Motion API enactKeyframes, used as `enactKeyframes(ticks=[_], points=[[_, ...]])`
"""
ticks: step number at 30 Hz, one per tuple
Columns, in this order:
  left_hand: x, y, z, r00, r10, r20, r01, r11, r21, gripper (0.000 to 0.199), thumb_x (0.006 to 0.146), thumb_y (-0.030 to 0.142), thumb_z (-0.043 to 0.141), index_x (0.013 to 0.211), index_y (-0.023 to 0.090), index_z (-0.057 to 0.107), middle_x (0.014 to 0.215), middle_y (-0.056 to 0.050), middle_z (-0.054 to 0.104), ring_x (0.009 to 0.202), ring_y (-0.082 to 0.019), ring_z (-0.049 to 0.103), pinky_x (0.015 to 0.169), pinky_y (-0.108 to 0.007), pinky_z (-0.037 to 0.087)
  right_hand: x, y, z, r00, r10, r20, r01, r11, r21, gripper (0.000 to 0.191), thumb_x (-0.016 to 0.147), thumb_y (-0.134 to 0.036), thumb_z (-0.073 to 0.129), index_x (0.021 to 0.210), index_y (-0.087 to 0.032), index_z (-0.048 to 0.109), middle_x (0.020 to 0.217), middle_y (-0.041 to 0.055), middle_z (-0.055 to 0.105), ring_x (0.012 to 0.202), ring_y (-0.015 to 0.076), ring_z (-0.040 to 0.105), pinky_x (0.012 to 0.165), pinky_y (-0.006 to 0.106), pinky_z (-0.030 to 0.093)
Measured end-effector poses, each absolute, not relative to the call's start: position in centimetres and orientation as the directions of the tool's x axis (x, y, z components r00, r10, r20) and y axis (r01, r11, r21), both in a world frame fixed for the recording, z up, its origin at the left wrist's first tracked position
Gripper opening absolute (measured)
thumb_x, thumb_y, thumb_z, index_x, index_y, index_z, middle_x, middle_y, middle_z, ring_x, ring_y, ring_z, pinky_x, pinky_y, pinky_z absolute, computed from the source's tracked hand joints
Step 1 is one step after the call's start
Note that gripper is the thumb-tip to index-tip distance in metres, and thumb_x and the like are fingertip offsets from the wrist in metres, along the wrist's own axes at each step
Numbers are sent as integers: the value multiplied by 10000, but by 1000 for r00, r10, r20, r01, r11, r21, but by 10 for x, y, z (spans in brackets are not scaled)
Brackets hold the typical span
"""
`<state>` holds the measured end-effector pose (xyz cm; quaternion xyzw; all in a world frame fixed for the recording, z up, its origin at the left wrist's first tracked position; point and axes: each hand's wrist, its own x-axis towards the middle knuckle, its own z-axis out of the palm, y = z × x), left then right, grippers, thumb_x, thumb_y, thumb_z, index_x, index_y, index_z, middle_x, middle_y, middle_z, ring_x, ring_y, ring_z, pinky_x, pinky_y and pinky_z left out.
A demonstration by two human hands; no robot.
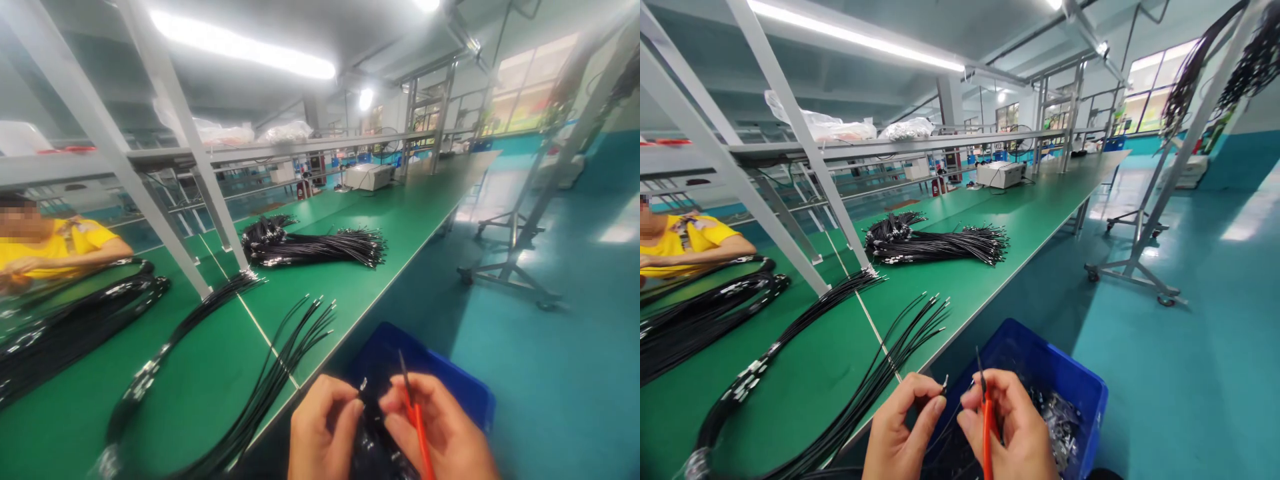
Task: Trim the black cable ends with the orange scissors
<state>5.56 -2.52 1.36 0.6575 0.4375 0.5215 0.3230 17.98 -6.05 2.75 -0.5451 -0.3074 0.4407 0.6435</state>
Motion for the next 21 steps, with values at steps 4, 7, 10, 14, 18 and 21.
enactKeyframes(ticks=[4,7,10,14,18,21], points=[[56,-30,16,178,909,378,248,-413,876,127,798,189,586,675,200,618,628,23,603,570,-122,536,552,-187,405,168,-50,38,530,848,3,-264,168,-950,216,631,-215,720,806,-277,609,748,-42,692,758,151,631,703,224,474],[59,-34,15,146,923,356,235,-381,894,140,803,208,566,670,196,607,628,24,592,571,-120,528,548,-190,400,158,-48,37,541,841,9,-260,178,-949,171,666,-234,713,799,-273,612,671,-61,650,663,131,616,646,218,474],[62,-37,15,110,940,323,207,-339,918,184,822,240,552,649,194,590,622,26,590,577,-119,538,561,-188,416,152,-50,31,495,867,-54,-362,150,-920,206,657,-240,725,826,-264,609,696,-49,669,669,142,633,621,225,476],[63,-37,17,77,936,343,241,-351,905,172,813,219,561,643,199,580,627,31,592,575,-115,543,561,-182,426,155,-54,24,407,903,-139,-514,100,-852,290,606,-253,781,842,-254,612,712,-28,697,708,165,647,633,240,479],[62,-37,18,91,880,467,351,-467,812,143,807,166,539,674,210,565,628,37,574,555,-109,529,532,-178,410,168,-55,24,451,877,-165,-513,104,-852,359,584,-315,831,866,-253,618,708,-26,701,629,132,599,579,219,454],[62,-38,18,123,823,554,413,-550,726,146,820,151,528,687,212,540,623,34,561,536,-103,517,514,-178,393,176,-55,26,459,871,-175,-528,109,-842,393,571,-356,850,862,-250,609,702,-31,700,561,105,549,529,198,424]])
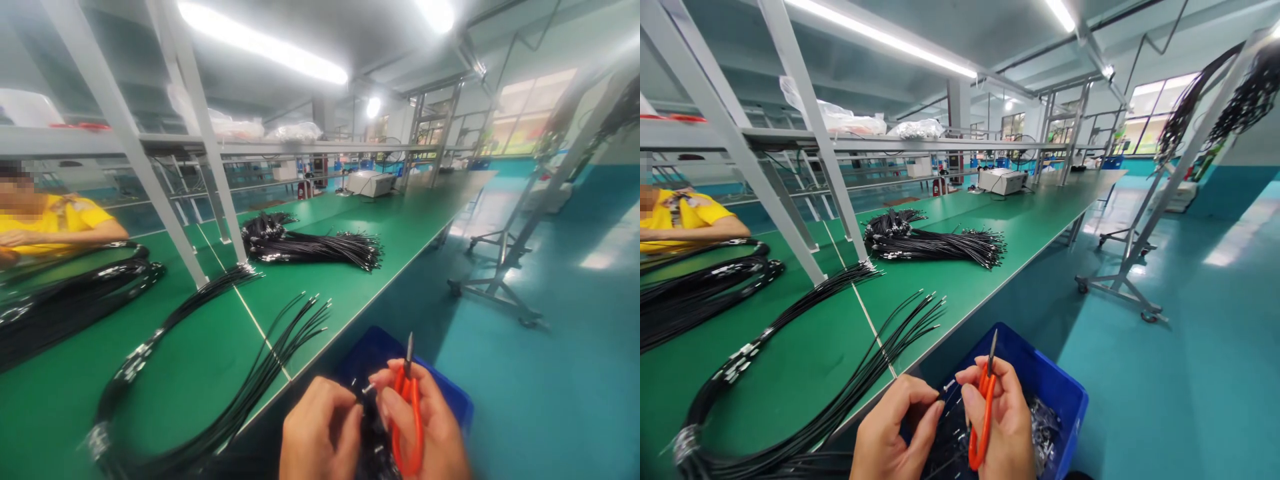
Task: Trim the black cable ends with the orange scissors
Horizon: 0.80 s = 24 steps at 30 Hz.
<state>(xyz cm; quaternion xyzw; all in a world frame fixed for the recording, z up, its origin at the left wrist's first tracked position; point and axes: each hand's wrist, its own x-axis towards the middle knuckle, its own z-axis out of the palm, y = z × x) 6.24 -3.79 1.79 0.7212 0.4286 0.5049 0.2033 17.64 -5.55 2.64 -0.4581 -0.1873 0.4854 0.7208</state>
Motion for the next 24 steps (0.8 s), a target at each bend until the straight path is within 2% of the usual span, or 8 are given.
enactKeyframes(ticks=[4,6,8,11,14,17,20,24], points=[[64,-42,19,129,776,617,463,-597,655,143,828,126,537,709,206,540,625,23,559,527,-106,499,517,-190,377,183,-58,25,444,881,-163,-536,115,-836,430,566,-393,856,875,-257,590,696,-34,692,575,112,543,537,199,419],[62,-43,21,129,787,603,457,-587,668,140,830,130,542,709,201,553,638,13,574,553,-114,517,542,-197,388,186,-60,23,418,897,-146,-533,111,-839,423,585,-396,848,891,-259,591,733,-24,695,604,123,555,572,216,437],[59,-42,24,155,850,503,384,-521,762,135,836,169,543,708,194,575,649,5,587,581,-125,535,557,-200,404,189,-62,21,371,923,-105,-528,116,-841,409,590,-418,839,878,-250,602,754,-8,693,627,136,561,600,238,453],[52,-38,27,236,943,232,170,-276,946,155,824,270,560,704,177,591,599,21,541,540,-115,484,514,-194,383,192,-62,22,313,948,-51,-501,119,-857,393,608,-463,811,866,-235,621,738,7,680,598,134,536,569,242,440],[50,-33,30,242,968,69,-11,-68,998,203,761,336,627,676,158,583,549,46,483,491,-86,383,483,-187,326,192,-63,25,204,977,-69,-452,32,-892,362,629,-432,808,873,-225,638,715,15,667,568,125,518,521,232,405],[51,-32,31,236,971,19,-116,9,993,268,701,383,690,642,146,578,544,43,495,478,-71,348,466,-179,288,192,-65,29,98,989,-108,-452,-52,-891,396,563,-428,846,829,-205,655,683,25,660,549,115,521,488,211,364],[49,-31,33,258,966,-12,-167,57,984,297,676,406,714,635,146,578,527,46,494,466,-67,348,451,-174,270,192,-67,31,24,989,-146,-502,-115,-857,464,519,-496,843,818,-186,668,653,36,664,473,76,472,451,194,309],[46,-31,34,243,970,15,-126,16,992,231,677,328,706,632,155,560,509,67,457,479,-74,359,490,-182,318,191,-65,33,124,982,-139,-493,-60,-868,424,503,-441,870,791,-197,677,614,19,658,535,113,529,499,209,371]])
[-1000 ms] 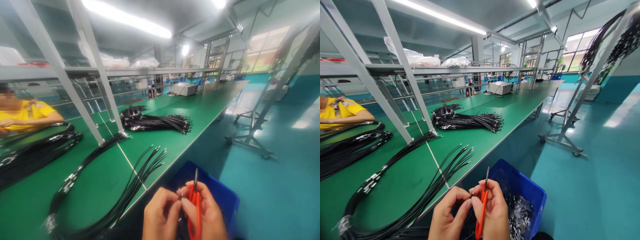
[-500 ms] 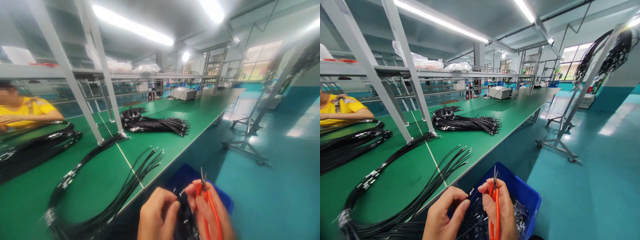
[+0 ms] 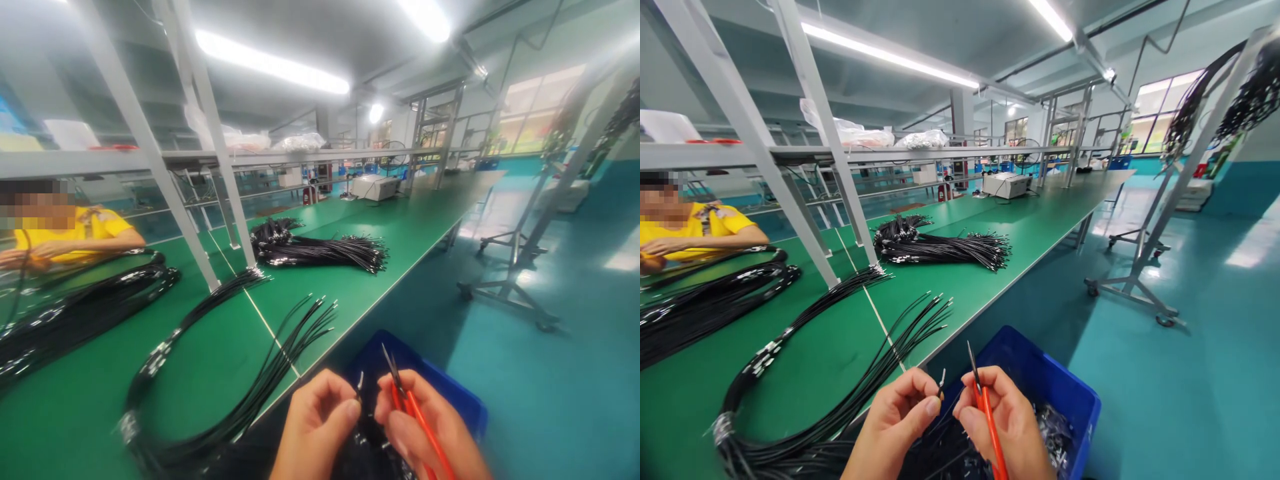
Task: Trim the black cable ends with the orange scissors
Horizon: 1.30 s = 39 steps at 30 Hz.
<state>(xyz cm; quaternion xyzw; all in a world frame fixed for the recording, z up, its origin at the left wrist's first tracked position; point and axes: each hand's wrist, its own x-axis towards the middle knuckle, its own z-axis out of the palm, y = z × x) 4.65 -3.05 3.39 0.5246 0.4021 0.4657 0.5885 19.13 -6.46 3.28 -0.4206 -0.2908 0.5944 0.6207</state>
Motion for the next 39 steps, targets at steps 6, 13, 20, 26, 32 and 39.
enactKeyframes(ticks=[6,13,20,26,32,39], points=[[73,-32,15,238,968,79,462,-184,868,119,777,141,547,692,185,616,650,13,635,620,-135,581,564,-201,412,200,-58,40,378,913,-152,-486,55,-872,361,524,-350,868,808,-234,678,639,0,673,513,123,505,468,214,410],[37,-4,-1,-2,990,139,914,-54,403,203,867,117,461,844,173,655,909,-130,654,887,-289,576,768,-382,418,215,-51,48,441,858,-264,-541,20,-841,429,356,-316,906,723,-220,707,621,21,668,516,132,488,444,220,438],[-19,5,-2,-101,988,114,942,58,329,205,798,23,510,692,187,573,807,-79,614,852,-278,571,747,-369,415,208,-50,41,373,898,-231,-532,3,-847,351,485,-330,878,763,-233,686,650,-12,653,524,103,470,486,199,428],[-35,11,15,-63,996,55,786,16,618,126,856,132,402,791,215,471,685,2,581,695,-202,615,682,-323,461,208,-47,32,379,902,-207,-523,25,-852,391,507,-333,872,805,-210,651,601,-32,608,485,91,462,442,195,378],[2,25,60,194,978,78,478,-164,863,209,799,235,496,1001,181,492,680,38,526,631,-156,554,575,-255,464,195,-43,23,390,908,-151,-469,55,-882,365,588,-361,833,833,-211,608,544,-62,542,432,88,437,423,206,348],[64,-3,74,301,875,380,291,-463,837,82,822,178,545,826,200,624,772,-16,589,678,-158,546,605,-246,426,186,-48,32,433,897,-89,-447,128,-885,327,589,-321,816,828,-206,624,576,-46,584,424,88,453,399,197,362]])
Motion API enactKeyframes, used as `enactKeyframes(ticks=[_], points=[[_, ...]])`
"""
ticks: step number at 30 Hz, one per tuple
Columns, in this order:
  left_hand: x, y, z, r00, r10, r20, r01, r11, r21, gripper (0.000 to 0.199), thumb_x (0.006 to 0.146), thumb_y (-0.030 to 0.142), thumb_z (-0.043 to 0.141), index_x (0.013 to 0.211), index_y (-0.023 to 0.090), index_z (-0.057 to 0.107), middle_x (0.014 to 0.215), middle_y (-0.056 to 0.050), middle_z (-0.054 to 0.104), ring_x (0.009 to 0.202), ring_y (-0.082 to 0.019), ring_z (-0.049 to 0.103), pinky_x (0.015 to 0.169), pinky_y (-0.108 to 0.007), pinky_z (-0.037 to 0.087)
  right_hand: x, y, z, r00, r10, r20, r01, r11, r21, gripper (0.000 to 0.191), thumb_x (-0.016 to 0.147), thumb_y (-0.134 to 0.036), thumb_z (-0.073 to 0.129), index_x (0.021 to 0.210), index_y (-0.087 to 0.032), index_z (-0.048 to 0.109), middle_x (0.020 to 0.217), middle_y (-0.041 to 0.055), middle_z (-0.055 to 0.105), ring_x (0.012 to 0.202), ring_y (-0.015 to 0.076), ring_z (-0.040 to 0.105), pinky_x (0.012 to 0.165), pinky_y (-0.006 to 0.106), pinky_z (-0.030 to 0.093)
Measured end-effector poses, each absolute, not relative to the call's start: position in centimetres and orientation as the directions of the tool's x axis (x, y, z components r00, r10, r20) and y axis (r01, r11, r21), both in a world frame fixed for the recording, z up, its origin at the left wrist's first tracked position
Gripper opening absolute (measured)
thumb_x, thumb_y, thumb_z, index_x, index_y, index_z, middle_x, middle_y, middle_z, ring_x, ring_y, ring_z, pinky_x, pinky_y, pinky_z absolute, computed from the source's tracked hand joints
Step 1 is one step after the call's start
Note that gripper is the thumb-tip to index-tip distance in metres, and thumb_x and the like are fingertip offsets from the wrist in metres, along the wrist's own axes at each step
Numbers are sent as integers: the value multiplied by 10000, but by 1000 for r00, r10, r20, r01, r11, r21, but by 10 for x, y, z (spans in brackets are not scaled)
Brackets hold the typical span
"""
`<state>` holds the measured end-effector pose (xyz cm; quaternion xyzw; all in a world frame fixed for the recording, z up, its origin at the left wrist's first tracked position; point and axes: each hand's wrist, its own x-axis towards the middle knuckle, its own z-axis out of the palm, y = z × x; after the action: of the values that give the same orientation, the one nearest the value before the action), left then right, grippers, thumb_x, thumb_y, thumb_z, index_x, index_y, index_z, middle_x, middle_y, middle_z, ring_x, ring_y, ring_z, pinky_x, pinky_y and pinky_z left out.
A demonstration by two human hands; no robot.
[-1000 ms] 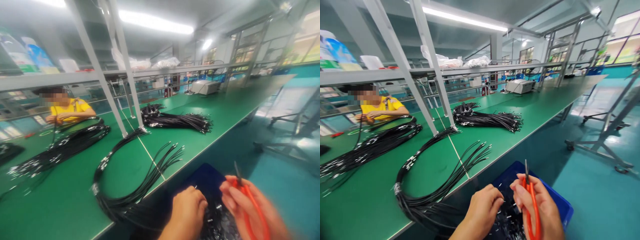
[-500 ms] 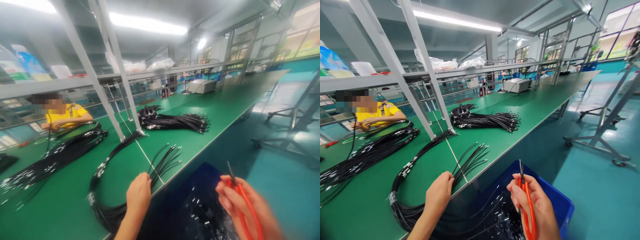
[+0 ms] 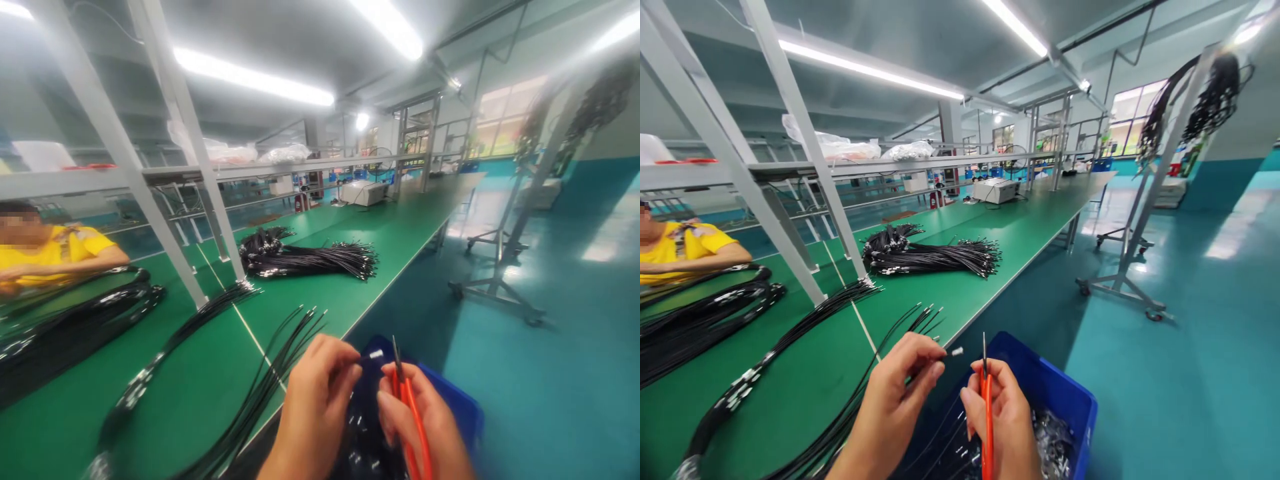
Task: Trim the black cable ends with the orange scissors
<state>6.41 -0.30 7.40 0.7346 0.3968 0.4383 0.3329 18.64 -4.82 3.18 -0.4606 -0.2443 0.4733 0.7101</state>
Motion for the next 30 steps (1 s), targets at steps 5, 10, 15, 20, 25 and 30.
enactKeyframes(ticks=[5,10,15,20,25,30], points=[[64,-21,42,346,918,192,88,-236,968,135,845,274,563,800,185,654,640,0,590,550,-133,538,494,-207,403,187,-58,41,426,898,-109,-467,116,-877,329,603,-299,813,861,-219,626,717,12,695,553,157,600,523,268,492],[57,-25,26,374,920,116,23,-134,991,185,804,331,642,739,162,681,697,-19,652,641,-150,583,609,-220,449,177,-62,49,503,855,-124,-522,186,-833,322,609,-265,802,877,-224,626,738,11,707,560,144,597,537,256,477],[57,-28,27,380,921,83,81,-123,989,223,798,357,639,718,158,698,703,-35,669,659,-173,599,627,-234,455,175,-61,49,461,876,-139,-587,184,-789,315,580,-233,815,819,-220,611,652,-22,668,476,114,555,486,234,449],[60,-33,26,314,947,72,73,-100,992,238,783,374,642,684,163,685,669,-28,660,630,-167,580,608,-233,442,176,-63,51,427,891,-153,-609,159,-777,285,601,-230,815,795,-222,606,624,-24,664,522,136,604,558,249,488],[60,-38,13,289,949,124,85,-155,984,241,819,393,609,738,168,639,666,-25,641,609,-159,569,585,-238,437,179,-66,44,230,926,-300,-765,-19,-644,223,653,-236,760,832,-186,637,623,19,678,527,131,588,544,228,479],[63,-37,15,315,946,84,-51,-71,996,281,831,461,580,755,193,542,627,19,558,557,-132,523,525,-219,419,175,-62,35,203,936,-287,-769,-29,-639,211,643,-221,758,800,-202,618,646,-4,650,504,128,565,502,236,457]])
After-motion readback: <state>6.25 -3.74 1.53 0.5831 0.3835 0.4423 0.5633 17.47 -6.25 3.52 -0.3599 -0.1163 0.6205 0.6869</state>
